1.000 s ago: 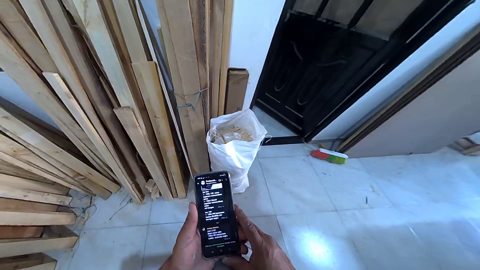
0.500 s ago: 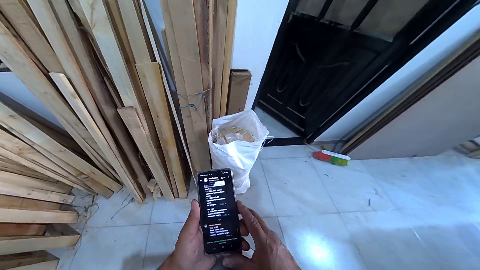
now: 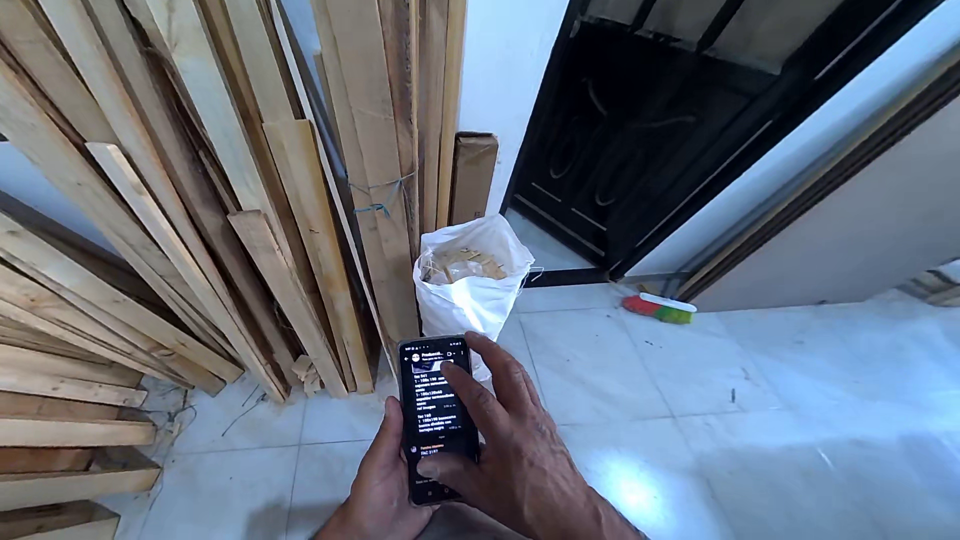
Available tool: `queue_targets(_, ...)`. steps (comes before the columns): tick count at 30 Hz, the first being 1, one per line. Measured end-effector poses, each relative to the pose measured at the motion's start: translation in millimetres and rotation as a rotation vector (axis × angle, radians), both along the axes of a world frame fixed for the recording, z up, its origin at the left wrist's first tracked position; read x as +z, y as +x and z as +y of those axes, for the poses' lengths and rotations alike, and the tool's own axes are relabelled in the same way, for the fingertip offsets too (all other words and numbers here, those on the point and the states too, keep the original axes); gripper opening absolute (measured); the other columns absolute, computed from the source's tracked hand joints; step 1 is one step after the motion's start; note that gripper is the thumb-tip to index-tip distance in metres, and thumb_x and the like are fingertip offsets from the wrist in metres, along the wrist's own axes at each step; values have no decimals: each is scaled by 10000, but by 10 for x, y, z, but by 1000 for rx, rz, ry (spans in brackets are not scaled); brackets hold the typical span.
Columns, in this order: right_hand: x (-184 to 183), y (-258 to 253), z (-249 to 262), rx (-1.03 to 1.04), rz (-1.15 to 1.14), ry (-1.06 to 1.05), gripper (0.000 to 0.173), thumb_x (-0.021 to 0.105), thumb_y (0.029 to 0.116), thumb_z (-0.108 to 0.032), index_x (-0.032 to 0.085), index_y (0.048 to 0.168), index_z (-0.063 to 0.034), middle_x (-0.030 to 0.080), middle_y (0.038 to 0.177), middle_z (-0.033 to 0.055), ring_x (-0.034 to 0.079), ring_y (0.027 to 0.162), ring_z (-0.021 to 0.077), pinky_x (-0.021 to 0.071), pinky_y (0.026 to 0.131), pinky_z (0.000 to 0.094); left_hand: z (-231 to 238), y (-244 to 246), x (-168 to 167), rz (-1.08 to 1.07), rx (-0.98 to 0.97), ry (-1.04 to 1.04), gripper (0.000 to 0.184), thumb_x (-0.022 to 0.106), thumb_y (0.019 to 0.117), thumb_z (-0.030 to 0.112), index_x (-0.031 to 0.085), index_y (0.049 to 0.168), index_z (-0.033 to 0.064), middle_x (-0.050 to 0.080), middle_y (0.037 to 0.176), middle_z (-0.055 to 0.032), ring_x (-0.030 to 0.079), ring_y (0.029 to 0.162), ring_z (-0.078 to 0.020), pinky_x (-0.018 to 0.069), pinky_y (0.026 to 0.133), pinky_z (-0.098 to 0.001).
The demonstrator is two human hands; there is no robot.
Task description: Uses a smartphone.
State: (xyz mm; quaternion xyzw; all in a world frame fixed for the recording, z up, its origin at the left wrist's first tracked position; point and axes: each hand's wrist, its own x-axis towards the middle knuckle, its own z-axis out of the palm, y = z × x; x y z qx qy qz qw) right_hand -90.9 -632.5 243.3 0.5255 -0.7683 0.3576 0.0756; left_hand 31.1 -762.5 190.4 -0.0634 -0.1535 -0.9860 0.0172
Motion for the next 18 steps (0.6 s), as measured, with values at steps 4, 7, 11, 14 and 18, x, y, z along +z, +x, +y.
queue_targets(4,29,-28,-81,-22,37,36,746,605,867,-749,624,1394,-221,460,1548,196,449,1435,355,476,1096,515,-12,15,-17,-32,-11,-5,633,483,993,643,624,1383,164,661,1325,-156,647,1225,-304,548,993,-534)
queue_targets(7,31,-44,-161,-48,68,94,773,585,860,-773,610,1417,-238,404,1597,191,366,1493,366,410,1156,540,-14,4,-24,-14,-24,-34,627,470,999,642,618,1391,176,656,1337,-147,644,1230,-302,558,974,-532)
queue_targets(11,5,-26,-152,-47,81,137,725,573,854,-790,660,1353,-272,389,1617,166,312,1522,373,343,1195,575,-1,-5,-37,-17,-9,-36,623,476,999,638,626,1380,169,667,1317,-143,654,1214,-285,560,978,-513)
queue_targets(14,-36,42,-25,31,21,74,596,606,852,-771,724,1121,-252,448,1577,170,346,1508,370,340,1198,587,1,-1,-31,-19,34,-10,609,500,1008,598,605,1389,135,657,1332,-141,631,1249,-253,497,1079,-473)
queue_targets(18,-127,128,144,68,-111,-40,541,614,899,-710,688,1046,-195,476,1524,209,422,1461,328,419,1164,509,-21,10,-27,-32,22,3,626,491,1007,608,582,1400,129,645,1342,-151,624,1255,-267,495,1079,-483)
